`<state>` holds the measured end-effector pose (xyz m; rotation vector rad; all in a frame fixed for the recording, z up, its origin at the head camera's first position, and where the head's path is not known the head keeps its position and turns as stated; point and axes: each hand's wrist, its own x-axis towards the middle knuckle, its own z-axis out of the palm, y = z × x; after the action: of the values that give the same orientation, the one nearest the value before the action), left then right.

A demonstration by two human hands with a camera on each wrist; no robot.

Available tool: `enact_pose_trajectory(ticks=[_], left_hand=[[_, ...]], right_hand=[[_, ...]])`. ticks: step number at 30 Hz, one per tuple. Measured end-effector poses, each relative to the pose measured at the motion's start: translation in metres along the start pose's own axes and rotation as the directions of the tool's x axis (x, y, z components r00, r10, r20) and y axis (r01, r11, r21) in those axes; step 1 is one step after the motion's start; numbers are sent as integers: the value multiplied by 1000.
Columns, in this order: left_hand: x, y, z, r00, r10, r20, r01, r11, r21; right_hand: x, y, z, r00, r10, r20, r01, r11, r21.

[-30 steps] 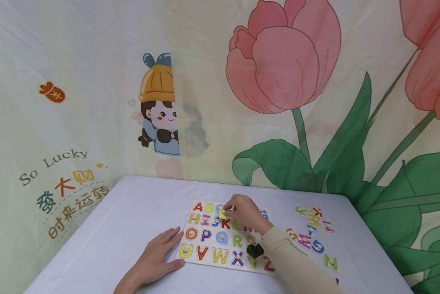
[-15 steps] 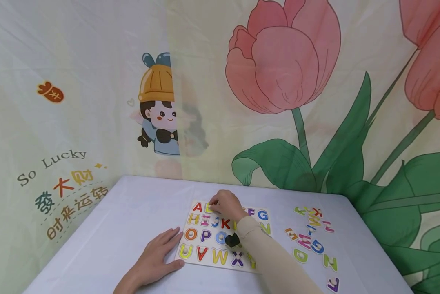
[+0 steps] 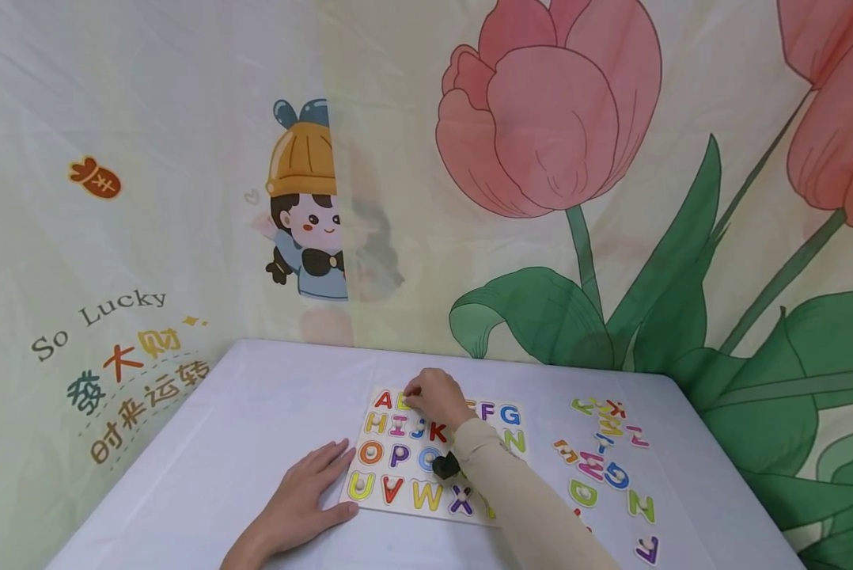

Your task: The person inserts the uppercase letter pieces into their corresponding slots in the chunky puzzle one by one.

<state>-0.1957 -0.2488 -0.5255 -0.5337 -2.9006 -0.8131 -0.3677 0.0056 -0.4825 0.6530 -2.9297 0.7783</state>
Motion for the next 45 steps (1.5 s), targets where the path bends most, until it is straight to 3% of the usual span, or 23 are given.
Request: enact_pose_trajectory(ticks=[7, 13, 17, 21, 27, 31, 36, 40, 45], left_hand=[[-1, 1, -1, 1000, -3, -2, 3, 1000, -1], [-1, 2, -1, 1000, -7, 5, 7, 1000, -2], [0, 2, -1, 1000, -5, 8, 5, 1000, 7], [0, 2, -2, 1000, -13, 13, 13, 1000, 14], [-1, 4, -3, 1000, -7, 9, 7, 1000, 9], [-1, 4, -3, 1000, -11, 10, 11, 1000, 14], [0, 3, -2, 1000, -23, 15, 23, 1000, 5], [-1, 4, -1, 1000, -23, 17, 23, 1000, -5], [-1, 5, -3, 999, -31, 22, 31, 1000, -3]], right_hand=[[-5, 3, -4, 1000, -25, 11, 25, 1000, 3], [-24, 23, -46, 993, -106, 43, 104, 994, 44], [-46, 58, -87, 984, -177, 36, 175, 984, 43], [-71, 107, -127, 981, -192, 10, 192, 981, -3], [-104, 177, -162, 995, -101, -14, 100, 993, -55], [-118, 212, -168, 999, -32, -26, 30, 998, -54], [-127, 240, -165, 999, 38, -10, -38, 999, -21], [-130, 252, -160, 997, 76, -6, -76, 997, -5], [-128, 253, -156, 998, 47, -32, -48, 998, -40]])
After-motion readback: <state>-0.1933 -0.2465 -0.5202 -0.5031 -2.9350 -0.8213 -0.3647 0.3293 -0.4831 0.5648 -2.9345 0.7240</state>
